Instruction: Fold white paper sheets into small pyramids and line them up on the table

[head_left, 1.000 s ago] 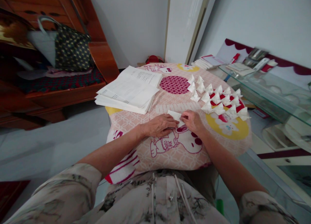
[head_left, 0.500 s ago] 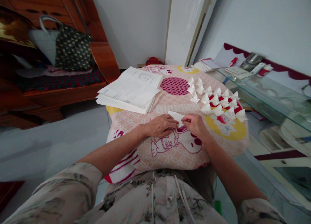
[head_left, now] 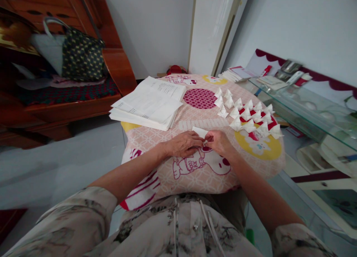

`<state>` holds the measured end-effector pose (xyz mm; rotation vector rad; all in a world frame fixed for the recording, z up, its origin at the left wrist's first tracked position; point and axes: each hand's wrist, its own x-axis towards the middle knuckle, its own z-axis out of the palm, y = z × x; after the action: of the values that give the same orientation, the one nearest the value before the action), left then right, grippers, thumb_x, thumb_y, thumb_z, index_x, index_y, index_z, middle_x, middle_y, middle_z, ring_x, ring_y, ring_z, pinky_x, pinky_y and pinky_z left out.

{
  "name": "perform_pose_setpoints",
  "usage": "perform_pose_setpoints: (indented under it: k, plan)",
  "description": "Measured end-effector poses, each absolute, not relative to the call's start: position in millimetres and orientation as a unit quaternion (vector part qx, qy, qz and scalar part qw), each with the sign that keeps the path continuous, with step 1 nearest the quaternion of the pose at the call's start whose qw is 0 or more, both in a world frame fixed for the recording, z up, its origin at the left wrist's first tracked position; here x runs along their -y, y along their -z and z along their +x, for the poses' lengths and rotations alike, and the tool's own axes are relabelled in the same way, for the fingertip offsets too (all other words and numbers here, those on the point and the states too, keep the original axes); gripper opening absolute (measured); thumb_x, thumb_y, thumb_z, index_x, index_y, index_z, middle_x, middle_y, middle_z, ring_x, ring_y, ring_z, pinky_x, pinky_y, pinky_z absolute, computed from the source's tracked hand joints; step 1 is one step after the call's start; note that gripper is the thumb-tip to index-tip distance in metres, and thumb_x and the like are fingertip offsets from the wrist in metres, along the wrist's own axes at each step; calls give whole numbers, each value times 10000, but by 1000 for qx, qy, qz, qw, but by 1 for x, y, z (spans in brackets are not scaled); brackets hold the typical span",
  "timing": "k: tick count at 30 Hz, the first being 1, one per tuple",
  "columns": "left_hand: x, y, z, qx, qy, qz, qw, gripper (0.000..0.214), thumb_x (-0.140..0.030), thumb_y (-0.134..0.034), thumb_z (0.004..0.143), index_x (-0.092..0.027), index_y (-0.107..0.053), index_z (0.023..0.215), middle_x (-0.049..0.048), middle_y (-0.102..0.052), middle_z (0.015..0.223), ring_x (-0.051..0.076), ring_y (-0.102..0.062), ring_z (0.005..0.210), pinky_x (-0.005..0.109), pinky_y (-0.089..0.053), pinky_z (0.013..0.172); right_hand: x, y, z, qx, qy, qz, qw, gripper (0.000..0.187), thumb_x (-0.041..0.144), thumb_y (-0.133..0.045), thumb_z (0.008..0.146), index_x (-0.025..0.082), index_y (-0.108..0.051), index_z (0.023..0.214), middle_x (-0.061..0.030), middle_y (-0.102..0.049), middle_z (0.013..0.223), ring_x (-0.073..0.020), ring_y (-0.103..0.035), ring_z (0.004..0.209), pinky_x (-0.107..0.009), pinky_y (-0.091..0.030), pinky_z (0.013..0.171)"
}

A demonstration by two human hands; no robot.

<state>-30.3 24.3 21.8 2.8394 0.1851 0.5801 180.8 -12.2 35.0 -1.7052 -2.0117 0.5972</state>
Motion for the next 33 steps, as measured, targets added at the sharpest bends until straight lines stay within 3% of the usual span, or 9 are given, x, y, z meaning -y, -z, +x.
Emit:
perform_pose_setpoints:
  k: [10, 17, 21, 27, 33]
  plan:
    - [-25, -21, -30, -67, -192, 971, 123, 247, -172, -537, 900, -183, -669, 1109, 112, -689, 1253, 259, -616, 1124, 409, -457, 1001, 2, -40, 204, 691, -155, -676, 201, 143, 50, -688, 607, 166, -724, 683, -5, -688, 639, -145, -606, 598, -237, -419, 570]
    - [-26, -18, -31, -70, -204, 968, 127, 270, -178, -553, 894, -175, -673, 1137, 118, -691, 1253, 256, -617, 1121, 408, -461, 997, -2, -36, 228, 653, -69, -719, 228, 182, 35, -564, 656, 146, -709, 662, -40, -675, 634, -172, -594, 607, -270, -411, 594]
    - [-25, -16, -32, -73, -207, 968, 123, 280, -165, -559, 885, -173, -674, 1140, 117, -684, 1277, 259, -619, 1121, 415, -462, 997, -2, -23, 219, 704, -26, -639, 309, 171, 117, -561, 767, 152, -726, 793, -82, -719, 789, -200, -632, 727, -305, -473, 700]
    - [-24, -14, -33, -79, -218, 965, 121, 289, -162, -563, 883, -164, -690, 1143, 121, -685, 1276, 266, -627, 1131, 415, -474, 1002, -4, -5, 205, 773, -16, -544, 324, 209, 193, -632, 824, 142, -734, 999, -136, -739, 960, -264, -657, 918, -397, -515, 858]
    - [-28, -5, -33, -108, -268, 943, 163, 246, -226, -572, 935, -154, -704, 1130, 138, -720, 1181, 238, -661, 1113, 376, -509, 981, 13, -9, 198, 848, -7, -434, 305, 188, 90, -595, 818, 172, -739, 907, -109, -727, 947, -251, -642, 903, -416, -520, 872]
